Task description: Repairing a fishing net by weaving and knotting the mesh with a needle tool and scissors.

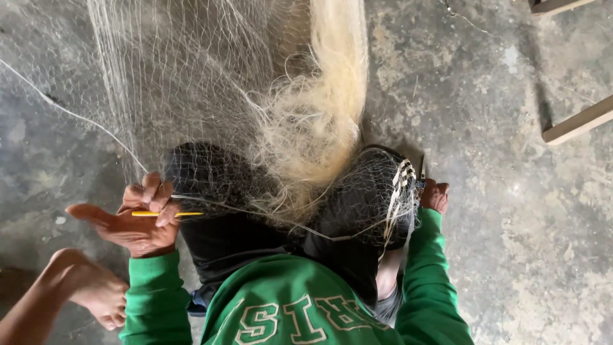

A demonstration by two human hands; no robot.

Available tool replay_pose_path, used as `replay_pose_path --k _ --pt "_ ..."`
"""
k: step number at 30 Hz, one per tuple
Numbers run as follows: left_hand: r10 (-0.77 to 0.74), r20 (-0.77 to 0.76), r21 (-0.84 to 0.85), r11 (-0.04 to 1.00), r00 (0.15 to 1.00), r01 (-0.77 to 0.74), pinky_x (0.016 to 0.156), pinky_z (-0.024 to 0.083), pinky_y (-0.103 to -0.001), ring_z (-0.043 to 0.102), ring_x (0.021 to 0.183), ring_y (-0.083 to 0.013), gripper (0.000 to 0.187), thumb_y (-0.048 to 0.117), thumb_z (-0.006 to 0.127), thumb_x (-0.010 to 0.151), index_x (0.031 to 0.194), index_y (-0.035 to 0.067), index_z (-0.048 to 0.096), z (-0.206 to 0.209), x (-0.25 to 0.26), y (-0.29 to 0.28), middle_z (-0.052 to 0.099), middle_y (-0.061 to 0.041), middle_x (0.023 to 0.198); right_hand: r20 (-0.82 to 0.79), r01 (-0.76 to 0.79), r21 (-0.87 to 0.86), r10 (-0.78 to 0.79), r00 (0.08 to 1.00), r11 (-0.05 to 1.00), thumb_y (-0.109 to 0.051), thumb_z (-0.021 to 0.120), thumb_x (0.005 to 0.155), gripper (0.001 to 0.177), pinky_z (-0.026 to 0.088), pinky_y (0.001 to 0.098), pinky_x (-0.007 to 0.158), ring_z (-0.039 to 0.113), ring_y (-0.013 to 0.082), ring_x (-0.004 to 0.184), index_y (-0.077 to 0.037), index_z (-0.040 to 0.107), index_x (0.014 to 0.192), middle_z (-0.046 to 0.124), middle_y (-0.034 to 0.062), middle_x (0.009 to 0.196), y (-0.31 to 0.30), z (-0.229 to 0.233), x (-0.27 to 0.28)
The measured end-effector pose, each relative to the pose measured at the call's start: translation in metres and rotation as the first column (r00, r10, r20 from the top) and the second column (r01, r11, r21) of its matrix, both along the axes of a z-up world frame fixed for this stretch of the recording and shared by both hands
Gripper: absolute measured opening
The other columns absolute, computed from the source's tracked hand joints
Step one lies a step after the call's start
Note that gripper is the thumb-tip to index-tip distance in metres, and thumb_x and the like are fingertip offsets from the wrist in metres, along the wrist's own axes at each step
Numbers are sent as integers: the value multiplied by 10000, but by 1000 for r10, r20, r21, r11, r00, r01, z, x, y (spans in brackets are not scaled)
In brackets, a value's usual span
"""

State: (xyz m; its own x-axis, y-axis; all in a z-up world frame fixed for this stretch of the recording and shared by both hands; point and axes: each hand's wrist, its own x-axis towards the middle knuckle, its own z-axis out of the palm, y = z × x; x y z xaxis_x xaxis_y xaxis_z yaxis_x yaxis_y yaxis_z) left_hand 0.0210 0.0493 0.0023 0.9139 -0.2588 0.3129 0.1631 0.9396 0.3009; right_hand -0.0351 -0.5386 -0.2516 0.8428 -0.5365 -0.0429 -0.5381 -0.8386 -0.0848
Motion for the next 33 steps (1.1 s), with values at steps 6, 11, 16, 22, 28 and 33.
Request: replay_pose_path --k 6,11,16,22,28,33 --pt "71 -77 40 997 995 -68 551 329 -175 315 711 -113 695 605 462 726 991 -6 658 -1 -2 8 406 -33 919 -180 -75 -103 55 982 992 -40 375 867 413 526 510 591 586 412 780 -212 427 1239 533 159 944 -26 -48 -17" --pt "137 -126 117 986 982 -122 509 340 -160 368 719 -113 696 622 437 704 948 14 670 -1 -4 7 419 -30 872 -293 -52 -78 27 956 996 1 420 856 369 548 435 577 618 330 719 -134 394 1199 604 161 879 -30 -41 -10" --pt "328 -333 296 927 884 -232 386 261 -145 350 613 -105 681 676 443 566 783 82 695 10 -7 1 435 -16 765 -127 189 584 -141 982 789 32 398 889 259 533 235 469 628 165 705 6 569 1082 593 126 1084 21 66 -2" --pt "257 -238 256 947 937 -195 364 322 -152 500 659 -183 775 699 344 654 798 -1 644 -9 -4 -30 515 -118 793 328 -461 884 -602 728 -77 -286 613 788 208 568 440 654 632 346 729 -147 645 938 605 217 771 74 158 -7" --pt "133 -161 239 967 978 -92 318 312 -194 498 631 -217 865 774 247 649 790 -3 601 -37 -2 -71 426 -122 735 542 -581 606 -252 802 -543 -127 744 613 412 498 623 652 590 502 836 64 583 940 597 326 809 225 249 -8" --pt "55 -84 201 979 995 -37 387 374 -179 513 734 -212 846 747 276 699 899 -28 548 -42 -7 -76 390 -96 815 543 -303 538 49 838 -786 -118 759 645 519 542 489 623 629 373 759 93 522 1056 582 325 832 312 227 -22"
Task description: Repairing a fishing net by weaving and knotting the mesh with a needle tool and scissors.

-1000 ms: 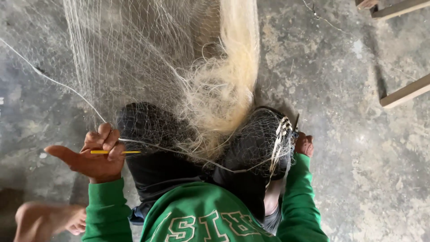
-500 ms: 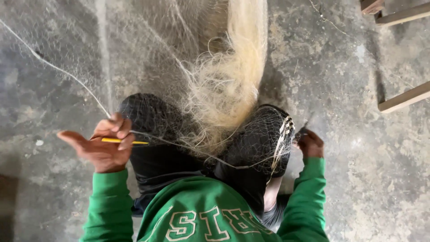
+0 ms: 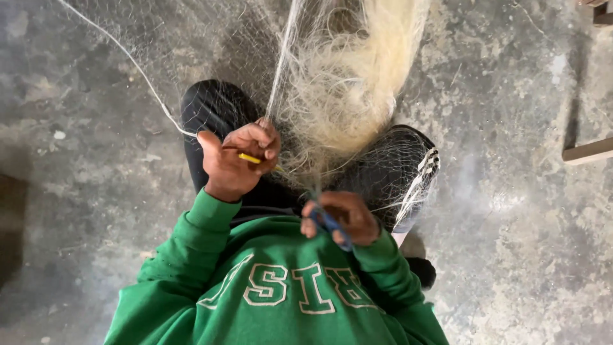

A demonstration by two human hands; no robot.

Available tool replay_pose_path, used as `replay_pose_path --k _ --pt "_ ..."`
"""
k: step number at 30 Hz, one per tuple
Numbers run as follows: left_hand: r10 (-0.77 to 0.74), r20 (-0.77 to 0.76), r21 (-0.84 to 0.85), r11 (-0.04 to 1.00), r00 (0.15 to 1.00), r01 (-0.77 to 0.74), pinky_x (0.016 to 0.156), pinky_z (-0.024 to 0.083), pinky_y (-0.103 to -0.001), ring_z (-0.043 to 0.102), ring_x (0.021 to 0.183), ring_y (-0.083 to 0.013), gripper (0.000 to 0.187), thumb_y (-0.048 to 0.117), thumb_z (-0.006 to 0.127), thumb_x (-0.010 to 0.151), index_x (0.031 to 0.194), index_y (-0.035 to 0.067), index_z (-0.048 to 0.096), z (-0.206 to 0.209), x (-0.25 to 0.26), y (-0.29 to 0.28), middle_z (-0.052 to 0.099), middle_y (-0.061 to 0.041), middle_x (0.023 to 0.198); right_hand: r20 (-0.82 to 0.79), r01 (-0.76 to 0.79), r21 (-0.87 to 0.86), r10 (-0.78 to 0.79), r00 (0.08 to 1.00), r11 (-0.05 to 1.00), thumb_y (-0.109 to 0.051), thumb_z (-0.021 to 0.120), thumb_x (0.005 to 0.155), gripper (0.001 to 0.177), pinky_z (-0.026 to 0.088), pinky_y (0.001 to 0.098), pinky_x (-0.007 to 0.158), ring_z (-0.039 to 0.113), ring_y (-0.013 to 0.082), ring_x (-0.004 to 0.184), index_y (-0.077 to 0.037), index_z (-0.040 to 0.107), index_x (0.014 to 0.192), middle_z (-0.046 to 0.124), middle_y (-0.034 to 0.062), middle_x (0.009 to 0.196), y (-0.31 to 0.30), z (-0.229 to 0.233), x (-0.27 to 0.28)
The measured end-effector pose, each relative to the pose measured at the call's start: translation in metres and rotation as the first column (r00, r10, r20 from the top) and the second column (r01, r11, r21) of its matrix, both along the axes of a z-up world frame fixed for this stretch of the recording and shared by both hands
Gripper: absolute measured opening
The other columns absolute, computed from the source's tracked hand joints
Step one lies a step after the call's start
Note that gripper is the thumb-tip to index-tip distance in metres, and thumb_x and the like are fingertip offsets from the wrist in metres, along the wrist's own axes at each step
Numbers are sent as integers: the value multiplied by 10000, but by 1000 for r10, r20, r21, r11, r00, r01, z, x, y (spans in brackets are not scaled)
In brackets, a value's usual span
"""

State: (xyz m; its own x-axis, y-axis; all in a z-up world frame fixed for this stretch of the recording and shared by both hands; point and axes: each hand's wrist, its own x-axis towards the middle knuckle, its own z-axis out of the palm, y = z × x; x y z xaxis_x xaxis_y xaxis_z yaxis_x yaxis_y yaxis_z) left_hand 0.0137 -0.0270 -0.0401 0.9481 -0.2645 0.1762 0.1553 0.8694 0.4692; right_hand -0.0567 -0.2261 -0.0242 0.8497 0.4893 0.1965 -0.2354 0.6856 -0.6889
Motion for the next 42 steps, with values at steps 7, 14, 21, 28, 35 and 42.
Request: replay_pose_path --k 7,14,21,28,35,42 --pt "30 50 64 997 998 -33 385 405 -192 498 720 -231 875 768 314 686 910 -53 518 -10 -5 -5 359 -109 810 -39 -163 -138 159 987 977 -109 744 658 528 542 387 608 637 276 692 173 496 1029 598 250 735 27 -22 4" --pt "64 135 116 990 989 -79 356 366 -142 510 646 -183 878 768 364 683 894 -76 488 -2 -4 -15 375 -135 818 -112 -159 -101 147 983 982 -41 660 727 423 552 333 609 625 262 676 156 453 1039 573 255 713 27 -23 13" --pt "44 124 113 992 991 -58 348 363 -141 500 603 -163 864 774 390 673 865 -62 496 1 -5 -17 368 -123 802 -75 -136 -119 128 989 983 -18 633 741 381 554 326 596 626 257 679 155 470 1039 588 248 710 29 -18 16" --pt "48 107 136 989 993 -63 350 365 -134 528 624 -163 866 782 381 663 858 -53 501 9 -5 -17 385 -113 795 -87 -124 -126 113 990 984 -6 628 743 353 558 318 588 627 244 665 154 479 1020 589 238 698 30 -18 15" --pt "79 107 164 982 991 -96 365 362 -124 543 635 -138 881 778 328 690 881 -61 511 0 -8 -16 414 -100 788 0 -73 -216 75 997 974 24 638 743 282 550 348 554 630 264 624 151 523 967 599 248 694 23 -8 12" --pt "80 30 167 982 996 -84 345 341 -133 542 665 -139 567 534 326 856 902 -1 511 9 -4 7 361 -52 788 128 475 -428 -469 874 769 55 527 714 180 595 339 547 649 284 579 89 517 890 613 238 685 -95 38 20"
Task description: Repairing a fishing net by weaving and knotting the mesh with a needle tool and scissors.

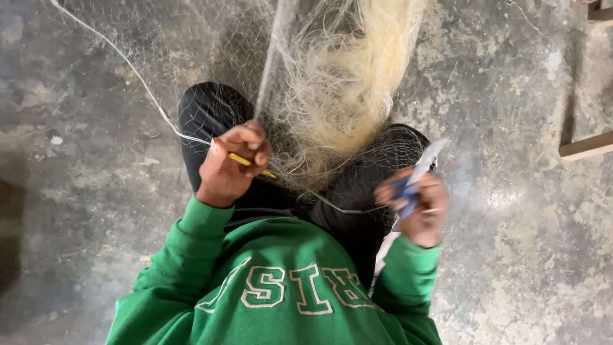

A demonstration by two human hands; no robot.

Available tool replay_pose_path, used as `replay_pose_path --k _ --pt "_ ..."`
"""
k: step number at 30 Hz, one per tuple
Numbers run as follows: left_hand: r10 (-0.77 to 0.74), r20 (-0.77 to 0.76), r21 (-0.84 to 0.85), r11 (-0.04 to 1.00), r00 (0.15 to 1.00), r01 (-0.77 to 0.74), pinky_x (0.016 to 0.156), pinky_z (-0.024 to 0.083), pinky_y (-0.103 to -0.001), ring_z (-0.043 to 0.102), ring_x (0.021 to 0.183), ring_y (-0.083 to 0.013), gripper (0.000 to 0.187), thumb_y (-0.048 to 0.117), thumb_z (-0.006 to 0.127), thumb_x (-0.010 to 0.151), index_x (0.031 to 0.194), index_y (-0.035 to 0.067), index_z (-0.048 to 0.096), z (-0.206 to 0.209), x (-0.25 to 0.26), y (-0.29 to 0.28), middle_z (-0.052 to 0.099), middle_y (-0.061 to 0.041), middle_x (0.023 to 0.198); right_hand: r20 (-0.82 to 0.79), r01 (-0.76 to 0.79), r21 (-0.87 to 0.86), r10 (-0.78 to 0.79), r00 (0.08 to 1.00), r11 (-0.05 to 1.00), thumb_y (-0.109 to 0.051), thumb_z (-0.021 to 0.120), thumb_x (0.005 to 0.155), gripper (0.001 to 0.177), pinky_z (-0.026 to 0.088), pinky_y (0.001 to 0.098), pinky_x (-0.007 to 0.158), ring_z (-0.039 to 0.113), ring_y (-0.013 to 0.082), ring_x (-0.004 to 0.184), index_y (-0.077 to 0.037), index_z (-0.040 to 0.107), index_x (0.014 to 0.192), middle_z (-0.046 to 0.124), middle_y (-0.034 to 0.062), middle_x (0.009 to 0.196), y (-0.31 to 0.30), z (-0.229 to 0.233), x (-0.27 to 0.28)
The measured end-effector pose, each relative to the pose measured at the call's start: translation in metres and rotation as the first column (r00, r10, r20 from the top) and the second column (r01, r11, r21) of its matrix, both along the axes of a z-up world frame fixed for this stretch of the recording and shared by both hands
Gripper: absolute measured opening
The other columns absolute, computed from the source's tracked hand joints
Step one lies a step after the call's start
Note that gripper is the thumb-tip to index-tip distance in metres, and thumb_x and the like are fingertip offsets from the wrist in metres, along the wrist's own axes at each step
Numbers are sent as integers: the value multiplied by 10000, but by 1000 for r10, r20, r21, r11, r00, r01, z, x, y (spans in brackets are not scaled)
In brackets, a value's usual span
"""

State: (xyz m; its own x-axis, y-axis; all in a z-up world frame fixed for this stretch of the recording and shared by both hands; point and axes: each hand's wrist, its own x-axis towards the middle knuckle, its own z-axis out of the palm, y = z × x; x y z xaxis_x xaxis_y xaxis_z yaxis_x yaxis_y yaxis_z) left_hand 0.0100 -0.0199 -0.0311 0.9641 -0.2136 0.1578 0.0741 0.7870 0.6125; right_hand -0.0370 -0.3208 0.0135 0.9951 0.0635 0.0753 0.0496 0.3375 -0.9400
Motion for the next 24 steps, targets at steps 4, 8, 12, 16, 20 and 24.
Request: replay_pose_path --k 4,8,12,16,20,24 --pt "145 -97 -11 989 985 -147 328 311 -108 504 590 -123 279 302 500 848 780 31 497 11 4 15 377 -50 733 207 705 -310 -678 705 638 83 462 805 205 359 205 312 461 185 368 -23 486 978 496 190 542 -74 -33 6" --pt "114 -164 -138 981 980 -138 355 324 -97 452 595 -105 190 226 505 874 834 40 513 15 8 36 392 -24 738 171 480 -852 -756 632 208 -138 613 811 201 419 286 445 531 182 515 -127 573 1008 580 76 627 -165 -147 -6" --pt "0 -182 -303 951 983 -56 396 410 -127 507 669 -139 205 204 463 896 930 17 541 11 6 49 448 -53 783 -84 -98 -995 -656 750 16 -138 461 874 298 458 511 810 600 396 854 -224 512 1155 656 103 852 -229 -259 -32" --pt "-2 -191 -290 956 982 -54 393 403 -133 483 673 -147 231 232 457 895 932 19 538 18 6 47 429 -60 788 -77 -173 -979 -581 811 -112 -131 460 863 254 483 466 774 618 346 825 -193 542 1095 662 91 830 -245 -306 -44" --pt "12 -215 -270 960 977 -71 392 402 -134 500 683 -157 295 303 446 886 923 31 554 21 5 40 444 -63 786 -98 -267 -856 -368 925 -444 -115 456 837 196 539 363 692 657 234 759 -123 609 960 674 62 782 -280 -338 -46" --pt "24 -236 -243 967 971 -83 389 382 -131 493 681 -156 325 342 442 875 913 41 559 20 5 35 429 -51 781 -69 -275 -889 -487 871 -367 -158 482 776 124 538 441 537 643 294 653 -147 592 834 611 75 652 -271 -315 -23"
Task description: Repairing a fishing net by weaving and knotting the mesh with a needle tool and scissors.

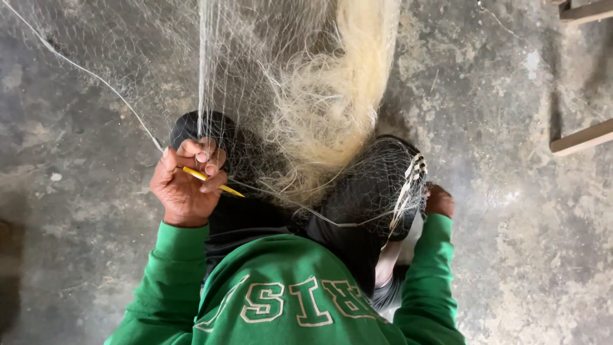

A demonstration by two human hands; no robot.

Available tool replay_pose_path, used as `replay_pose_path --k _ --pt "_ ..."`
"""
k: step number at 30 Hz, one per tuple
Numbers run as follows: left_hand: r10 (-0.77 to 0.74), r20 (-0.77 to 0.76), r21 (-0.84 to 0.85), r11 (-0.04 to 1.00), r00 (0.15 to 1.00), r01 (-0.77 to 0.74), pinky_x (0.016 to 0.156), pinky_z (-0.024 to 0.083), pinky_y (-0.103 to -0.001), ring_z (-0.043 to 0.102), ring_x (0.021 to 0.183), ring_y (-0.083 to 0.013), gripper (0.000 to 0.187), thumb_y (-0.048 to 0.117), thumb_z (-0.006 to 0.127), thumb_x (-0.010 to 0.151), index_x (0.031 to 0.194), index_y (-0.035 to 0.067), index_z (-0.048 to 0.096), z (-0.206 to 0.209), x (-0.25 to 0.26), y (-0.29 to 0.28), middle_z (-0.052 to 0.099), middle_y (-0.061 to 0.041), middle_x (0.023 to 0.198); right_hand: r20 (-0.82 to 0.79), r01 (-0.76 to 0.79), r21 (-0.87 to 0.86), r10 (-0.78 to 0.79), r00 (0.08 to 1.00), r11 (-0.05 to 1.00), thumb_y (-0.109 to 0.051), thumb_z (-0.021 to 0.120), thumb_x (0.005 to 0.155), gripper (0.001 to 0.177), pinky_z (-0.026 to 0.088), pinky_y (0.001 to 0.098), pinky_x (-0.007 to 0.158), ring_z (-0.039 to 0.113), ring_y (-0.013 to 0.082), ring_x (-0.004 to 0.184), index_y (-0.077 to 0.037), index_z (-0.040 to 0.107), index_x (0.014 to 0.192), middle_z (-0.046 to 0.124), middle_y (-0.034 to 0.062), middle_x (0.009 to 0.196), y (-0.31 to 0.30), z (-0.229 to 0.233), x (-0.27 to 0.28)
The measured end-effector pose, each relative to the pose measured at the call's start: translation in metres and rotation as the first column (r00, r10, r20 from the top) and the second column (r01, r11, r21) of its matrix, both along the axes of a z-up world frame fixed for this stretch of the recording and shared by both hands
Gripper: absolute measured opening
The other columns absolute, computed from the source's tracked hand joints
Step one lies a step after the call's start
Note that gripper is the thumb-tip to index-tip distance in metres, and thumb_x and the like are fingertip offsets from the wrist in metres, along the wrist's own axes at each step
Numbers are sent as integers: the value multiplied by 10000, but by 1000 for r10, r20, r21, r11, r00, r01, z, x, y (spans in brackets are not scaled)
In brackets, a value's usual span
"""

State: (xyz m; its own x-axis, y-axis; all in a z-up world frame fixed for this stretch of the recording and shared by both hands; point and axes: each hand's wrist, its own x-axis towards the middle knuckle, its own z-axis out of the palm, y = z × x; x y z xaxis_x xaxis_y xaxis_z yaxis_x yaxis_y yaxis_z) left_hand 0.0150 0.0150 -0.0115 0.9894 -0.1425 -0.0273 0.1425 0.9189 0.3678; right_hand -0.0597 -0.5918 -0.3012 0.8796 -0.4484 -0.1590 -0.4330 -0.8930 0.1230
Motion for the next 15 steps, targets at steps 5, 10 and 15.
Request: replay_pose_path --k 5,10,15 --pt "24 -4 -41 999 1000 -24 388 368 -136 482 672 -150 338 352 425 874 892 54 584 2 0 -2 437 -44 762 758 -227 71 96 645 971 -116 590 787 152 513 271 563 608 164 641 -221 672 862 636 -18 736 150 209 25" --pt "-20 -6 -63 998 1000 19 400 355 -140 468 669 -135 349 372 415 870 886 77 600 0 3 -14 426 -27 760 852 -599 351 21 523 720 -152 626 799 28 488 251 493 610 137 597 -163 650 789 654 -4 730 333 289 30" --pt "-73 30 -41 996 997 74 369 328 -147 421 627 -124 352 379 410 858 824 76 586 5 -6 -39 399 -11 726 771 -883 331 445 457 333 -329 586 821 250 528 341 529 618 265 676 -103 615 923 591 95 749 416 301 29"
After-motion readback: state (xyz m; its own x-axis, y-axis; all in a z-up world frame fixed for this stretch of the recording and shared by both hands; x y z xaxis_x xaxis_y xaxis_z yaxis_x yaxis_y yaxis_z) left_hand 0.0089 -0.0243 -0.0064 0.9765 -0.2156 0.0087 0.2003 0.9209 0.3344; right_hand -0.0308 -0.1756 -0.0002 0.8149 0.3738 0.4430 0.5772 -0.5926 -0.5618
